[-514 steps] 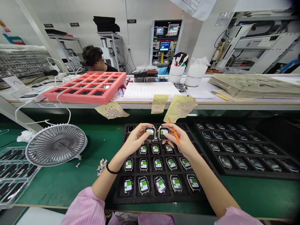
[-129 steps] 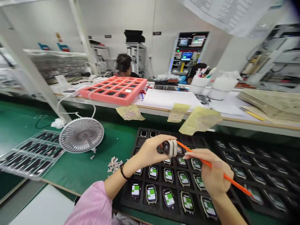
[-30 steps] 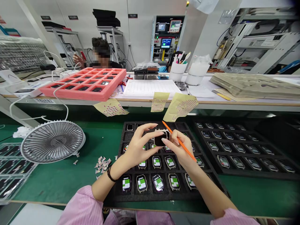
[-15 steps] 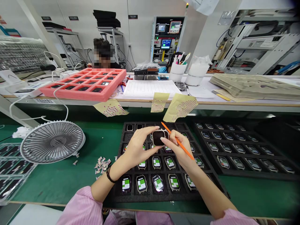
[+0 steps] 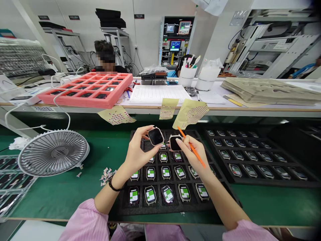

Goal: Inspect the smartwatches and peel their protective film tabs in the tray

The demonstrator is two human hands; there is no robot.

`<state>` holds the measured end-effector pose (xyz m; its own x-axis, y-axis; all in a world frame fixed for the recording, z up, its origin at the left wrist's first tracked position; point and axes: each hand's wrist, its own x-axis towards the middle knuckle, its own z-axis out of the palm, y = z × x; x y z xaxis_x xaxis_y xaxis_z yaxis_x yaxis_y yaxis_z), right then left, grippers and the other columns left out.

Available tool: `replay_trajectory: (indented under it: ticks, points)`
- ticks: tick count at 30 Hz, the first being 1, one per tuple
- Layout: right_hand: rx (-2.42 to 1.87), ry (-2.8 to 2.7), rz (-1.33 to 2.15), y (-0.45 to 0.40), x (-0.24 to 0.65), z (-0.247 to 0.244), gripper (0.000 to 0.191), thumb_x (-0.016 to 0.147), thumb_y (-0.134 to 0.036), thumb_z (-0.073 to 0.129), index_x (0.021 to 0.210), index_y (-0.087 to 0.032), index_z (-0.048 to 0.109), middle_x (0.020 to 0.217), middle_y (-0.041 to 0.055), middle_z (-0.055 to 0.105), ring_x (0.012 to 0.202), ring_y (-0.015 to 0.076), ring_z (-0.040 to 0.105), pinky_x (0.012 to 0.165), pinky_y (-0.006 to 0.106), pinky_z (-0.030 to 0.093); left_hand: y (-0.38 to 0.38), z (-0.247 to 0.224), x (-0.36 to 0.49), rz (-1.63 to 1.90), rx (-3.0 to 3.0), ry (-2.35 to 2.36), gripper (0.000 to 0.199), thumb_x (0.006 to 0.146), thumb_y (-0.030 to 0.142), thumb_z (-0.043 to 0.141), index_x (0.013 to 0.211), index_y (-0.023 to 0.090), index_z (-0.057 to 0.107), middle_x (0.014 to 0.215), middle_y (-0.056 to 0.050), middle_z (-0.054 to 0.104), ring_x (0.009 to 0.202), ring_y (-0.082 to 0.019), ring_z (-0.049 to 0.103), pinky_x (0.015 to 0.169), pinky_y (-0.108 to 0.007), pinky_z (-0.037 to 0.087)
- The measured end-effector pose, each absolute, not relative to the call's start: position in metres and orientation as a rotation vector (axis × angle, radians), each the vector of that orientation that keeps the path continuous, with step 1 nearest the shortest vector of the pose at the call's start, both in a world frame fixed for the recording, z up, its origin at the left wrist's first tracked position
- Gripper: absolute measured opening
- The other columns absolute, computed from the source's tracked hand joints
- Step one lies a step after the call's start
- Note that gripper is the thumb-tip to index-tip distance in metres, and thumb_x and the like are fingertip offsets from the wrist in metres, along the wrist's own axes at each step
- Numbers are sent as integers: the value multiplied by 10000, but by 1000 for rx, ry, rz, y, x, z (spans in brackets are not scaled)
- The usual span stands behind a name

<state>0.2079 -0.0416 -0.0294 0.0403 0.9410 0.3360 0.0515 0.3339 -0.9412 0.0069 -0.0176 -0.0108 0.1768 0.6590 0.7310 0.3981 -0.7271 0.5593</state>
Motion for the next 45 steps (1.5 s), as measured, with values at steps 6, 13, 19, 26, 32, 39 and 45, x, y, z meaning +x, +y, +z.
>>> replay_trajectory:
  ticks: [6,13,19,26,32,39,45]
  points:
    - [-1431,-1819,767,14,243,-61,366,825,-364,558,589,-230,313,505,-53,418,415,130,506,427,237,365,42,-57,19,1028,2405,1197,440,792,289,669,1184,167,512,1105,-97,621,1022,-235,589,881,-379,492]
    - [-1638,-1780,465,83,246,-95,336,767,-182,542,538,-236,302,503,-25,432,515,147,489,532,252,335,110,-107,56,525,2635,1236,385,904,311,525,1271,196,515,1302,-103,575,1205,-264,498,985,-428,394]
    - [-1715,-1748,451,103,241,-119,267,781,-181,506,600,-236,318,547,-44,485,447,117,510,479,210,350,120,-126,60,384,2675,1305,346,959,291,400,1271,251,544,1383,-68,528,1266,-243,459,1030,-441,342]
    - [-1768,-1805,326,101,240,-128,175,729,-143,558,647,-216,421,613,-12,530,581,140,514,564,228,347,113,-124,64,311,2724,1390,353,959,323,398,1271,240,538,1357,-72,542,1209,-246,481,958,-398,381]
    - [-1822,-1902,285,77,243,-123,99,834,-214,537,739,-188,532,687,33,595,641,162,544,604,246,332,118,-119,79,219,2800,1409,276,888,166,474,1128,111,599,1146,-167,619,1086,-283,532,898,-404,380]
    - [-1941,-1939,369,64,240,-123,97,844,-110,533,850,-143,623,827,118,685,754,214,644,657,258,372,117,-108,74,65,2877,1256,278,861,87,463,1072,118,641,1078,-160,654,1037,-266,575,875,-382,399]
    - [-1906,-1934,461,70,232,-125,135,865,-112,538,942,-109,648,943,136,699,843,201,656,752,294,441,109,-115,76,102,2879,1273,402,928,190,372,1306,124,493,1287,-167,561,1201,-275,489,941,-408,387]
